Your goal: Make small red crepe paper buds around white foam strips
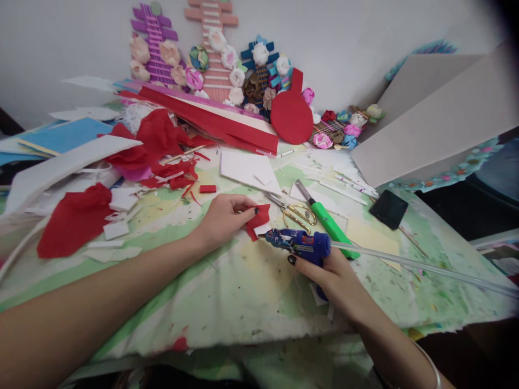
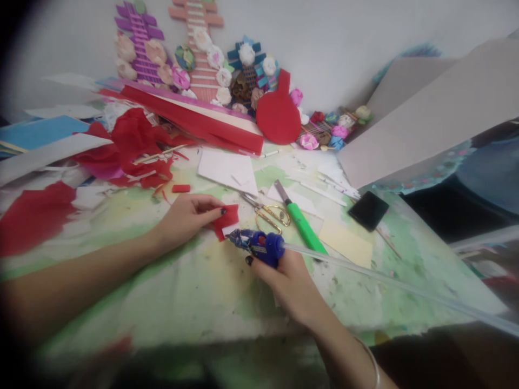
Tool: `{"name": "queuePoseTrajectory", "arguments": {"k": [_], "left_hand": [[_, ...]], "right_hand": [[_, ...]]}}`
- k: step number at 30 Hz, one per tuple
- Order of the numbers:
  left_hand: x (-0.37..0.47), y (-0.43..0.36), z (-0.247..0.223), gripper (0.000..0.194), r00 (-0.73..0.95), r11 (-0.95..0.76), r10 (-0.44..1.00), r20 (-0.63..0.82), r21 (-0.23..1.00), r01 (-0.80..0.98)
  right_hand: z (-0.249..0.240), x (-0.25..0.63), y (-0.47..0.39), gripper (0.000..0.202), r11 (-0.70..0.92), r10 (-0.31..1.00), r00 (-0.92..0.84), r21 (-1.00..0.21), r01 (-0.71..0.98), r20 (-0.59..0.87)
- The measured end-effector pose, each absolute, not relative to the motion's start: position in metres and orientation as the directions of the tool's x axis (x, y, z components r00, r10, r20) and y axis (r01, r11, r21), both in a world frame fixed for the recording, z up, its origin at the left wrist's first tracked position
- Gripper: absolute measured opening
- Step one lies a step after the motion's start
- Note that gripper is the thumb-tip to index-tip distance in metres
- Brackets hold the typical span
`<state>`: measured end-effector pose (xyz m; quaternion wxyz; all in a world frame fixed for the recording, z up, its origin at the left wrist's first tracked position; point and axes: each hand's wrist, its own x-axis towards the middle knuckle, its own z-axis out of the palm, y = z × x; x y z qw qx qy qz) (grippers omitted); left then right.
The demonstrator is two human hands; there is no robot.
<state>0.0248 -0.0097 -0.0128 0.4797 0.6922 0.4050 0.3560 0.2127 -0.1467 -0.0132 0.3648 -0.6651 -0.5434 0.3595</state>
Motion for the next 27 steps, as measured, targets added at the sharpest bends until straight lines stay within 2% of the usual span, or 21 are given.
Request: {"name": "queuePoseTrajectory", "arguments": {"k": [15, 22, 27], "left_hand": [[0.026, -0.01, -0.012, 0.012, 0.394, -0.183, 0.915, 0.085, 0.958, 0.219], [0.027, -0.01, -0.011, 0.009, 0.387, -0.116, 0.921, 0.033, 0.974, 0.195], [0.027, -0.01, -0.012, 0.009, 0.4, -0.15, 0.915, 0.057, 0.967, 0.205]], "right_hand": [[-0.008, 0.222, -0.145, 0.032, -0.157, 0.978, 0.199, -0.866, 0.474, -0.068], [-0.011, 0.227, -0.145, 0.033, -0.151, 0.977, 0.206, -0.847, 0.509, -0.051], [-0.012, 0.229, -0.146, 0.032, -0.129, 0.977, 0.21, -0.84, 0.528, -0.017]]}}
